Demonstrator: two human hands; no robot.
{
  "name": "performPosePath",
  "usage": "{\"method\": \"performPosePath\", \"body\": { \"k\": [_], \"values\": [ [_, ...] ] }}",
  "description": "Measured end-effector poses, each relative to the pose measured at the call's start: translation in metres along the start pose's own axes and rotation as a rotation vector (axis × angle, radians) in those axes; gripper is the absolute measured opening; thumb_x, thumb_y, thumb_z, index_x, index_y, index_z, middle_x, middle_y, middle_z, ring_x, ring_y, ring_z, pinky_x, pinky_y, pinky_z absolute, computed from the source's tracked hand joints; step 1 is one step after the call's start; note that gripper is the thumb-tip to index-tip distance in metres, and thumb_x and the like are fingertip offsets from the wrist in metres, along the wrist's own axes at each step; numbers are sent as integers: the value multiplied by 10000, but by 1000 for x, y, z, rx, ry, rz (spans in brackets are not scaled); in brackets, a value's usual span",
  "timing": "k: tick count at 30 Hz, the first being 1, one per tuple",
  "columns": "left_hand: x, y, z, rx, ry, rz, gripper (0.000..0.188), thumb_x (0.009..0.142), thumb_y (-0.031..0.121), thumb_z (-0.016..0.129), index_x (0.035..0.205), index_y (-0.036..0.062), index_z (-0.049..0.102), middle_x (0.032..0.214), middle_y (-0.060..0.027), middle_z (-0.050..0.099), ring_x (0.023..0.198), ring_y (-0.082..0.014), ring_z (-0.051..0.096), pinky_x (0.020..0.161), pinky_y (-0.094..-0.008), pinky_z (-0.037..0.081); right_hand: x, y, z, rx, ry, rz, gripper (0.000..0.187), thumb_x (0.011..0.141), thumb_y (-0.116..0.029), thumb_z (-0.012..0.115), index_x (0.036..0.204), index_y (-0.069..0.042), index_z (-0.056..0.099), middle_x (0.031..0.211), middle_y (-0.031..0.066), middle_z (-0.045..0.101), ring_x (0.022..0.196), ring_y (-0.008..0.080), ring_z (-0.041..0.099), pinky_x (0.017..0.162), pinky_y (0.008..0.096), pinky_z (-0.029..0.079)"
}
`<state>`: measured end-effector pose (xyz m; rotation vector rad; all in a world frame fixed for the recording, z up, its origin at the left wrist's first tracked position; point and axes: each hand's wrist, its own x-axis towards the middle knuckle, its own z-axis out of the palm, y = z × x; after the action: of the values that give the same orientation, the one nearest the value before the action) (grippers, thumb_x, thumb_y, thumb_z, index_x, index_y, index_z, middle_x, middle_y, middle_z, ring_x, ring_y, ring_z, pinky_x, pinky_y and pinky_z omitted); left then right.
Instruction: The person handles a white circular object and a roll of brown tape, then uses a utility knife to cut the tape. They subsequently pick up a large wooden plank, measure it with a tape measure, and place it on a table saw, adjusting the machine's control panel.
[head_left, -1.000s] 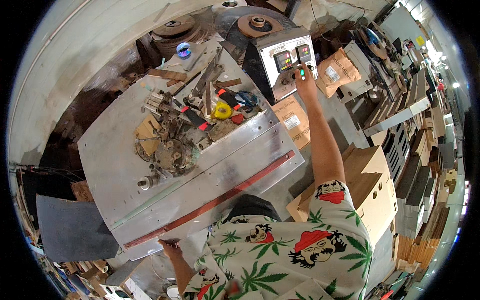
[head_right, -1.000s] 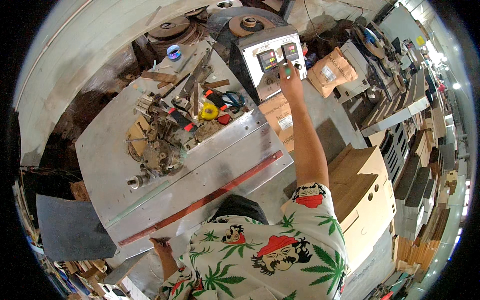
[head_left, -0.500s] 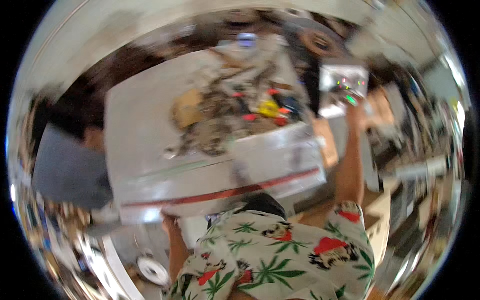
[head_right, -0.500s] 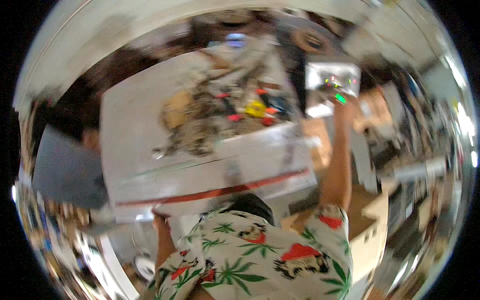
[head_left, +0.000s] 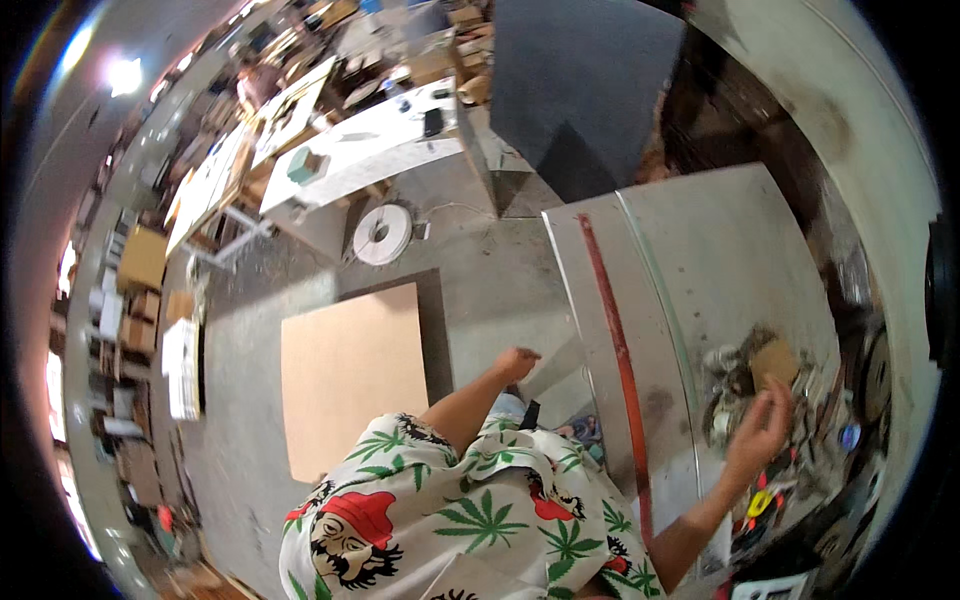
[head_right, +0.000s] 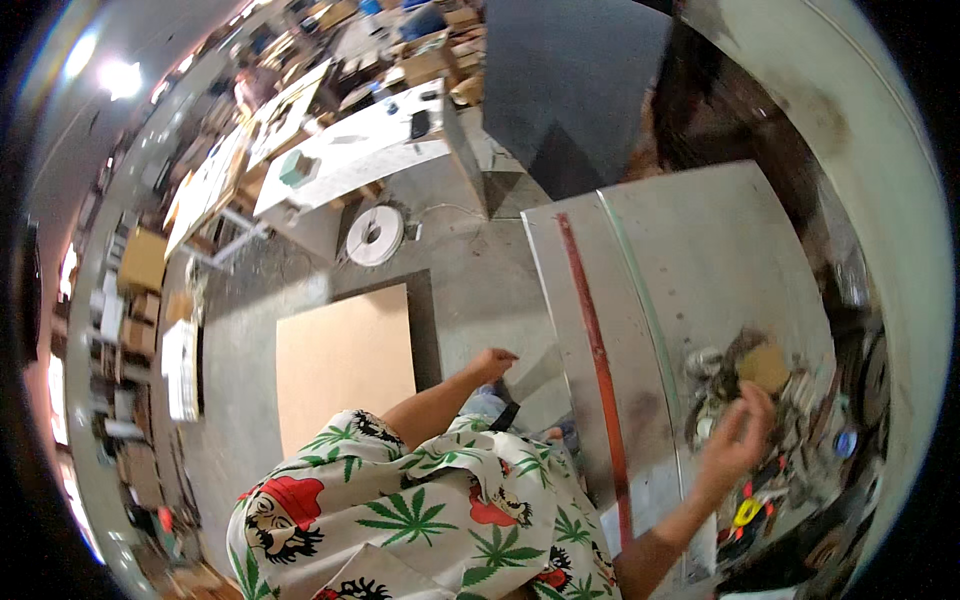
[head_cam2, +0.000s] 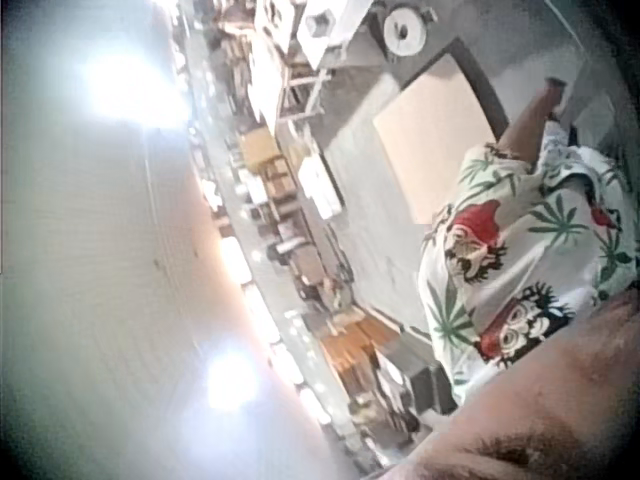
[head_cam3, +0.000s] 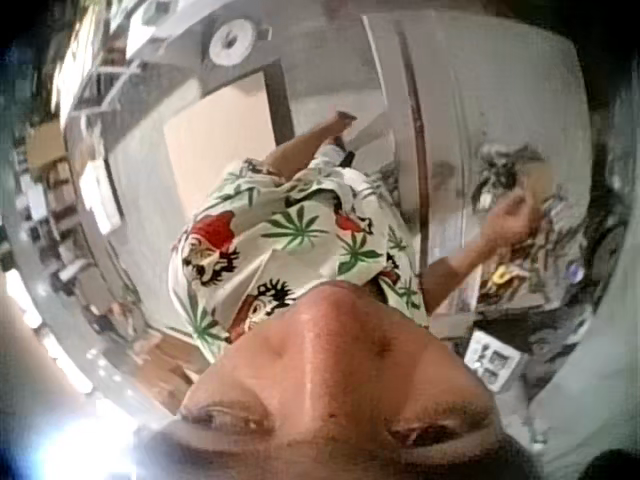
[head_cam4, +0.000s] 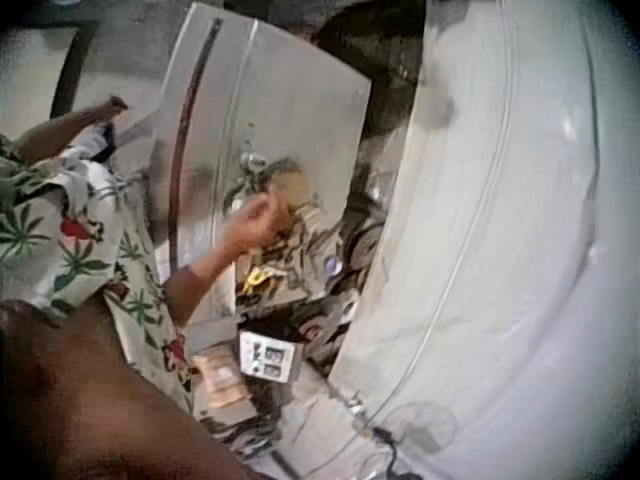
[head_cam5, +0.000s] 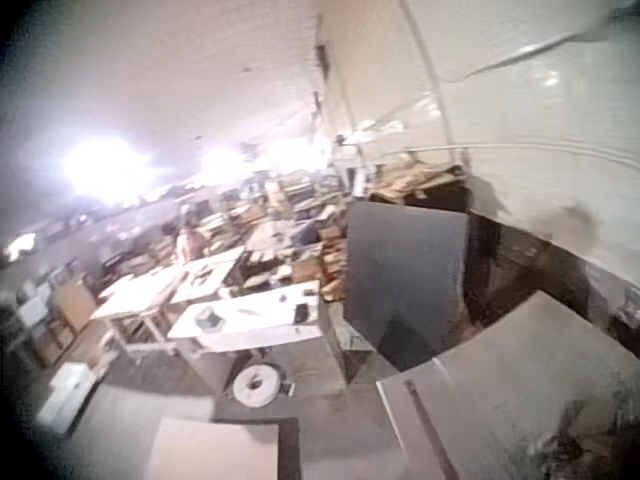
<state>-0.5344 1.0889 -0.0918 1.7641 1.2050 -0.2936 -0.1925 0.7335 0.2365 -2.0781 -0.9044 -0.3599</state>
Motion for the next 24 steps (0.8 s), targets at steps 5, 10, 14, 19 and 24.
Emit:
{"method": "performPosePath", "body": {
  "k": [5,10,14,19,24],
  "values": [
    [-61,-98,-9,71,8,-52,400,994,320,624,1311,153,802,1282,-194,779,1182,-394,741,1037,-477,574,15,-153,103,215,-588,-202,293,1060,-137,645,1329,-46,716,1323,150,724,1265,347,665,1118,461,491],
    [-106,-202,-59,-274,178,-303,418,950,281,667,1311,111,796,1268,-200,786,1183,-372,751,1051,-469,574,-21,-254,201,250,-1138,-398,396,1006,-213,698,1371,-59,696,1369,181,716,1289,376,658,1112,474,488],
    [-124,-322,-90,-423,393,-379,435,926,245,637,1304,102,798,1338,-192,762,1272,-372,714,1138,-447,536,-61,-317,293,167,-1324,-630,458,1001,-279,700,1407,-67,673,1390,181,713,1279,396,654,1107,504,473],
    [-182,-406,-148,-491,555,-579,438,931,226,633,1321,99,785,1317,-202,768,1254,-377,721,1113,-456,553,-93,-445,375,272,-1326,-809,460,1012,-307,685,1407,-72,663,1359,160,724,1273,370,661,1098,505,472],
    [-233,-477,-153,-680,824,-692,407,929,162,648,1295,46,784,1209,-241,791,1111,-335,773,989,-434,608,-119,-555,438,378,-1326,-1167,449,1017,-298,684,1408,-80,645,1310,147,726,1219,353,683,1074,498,487]
  ]
}}
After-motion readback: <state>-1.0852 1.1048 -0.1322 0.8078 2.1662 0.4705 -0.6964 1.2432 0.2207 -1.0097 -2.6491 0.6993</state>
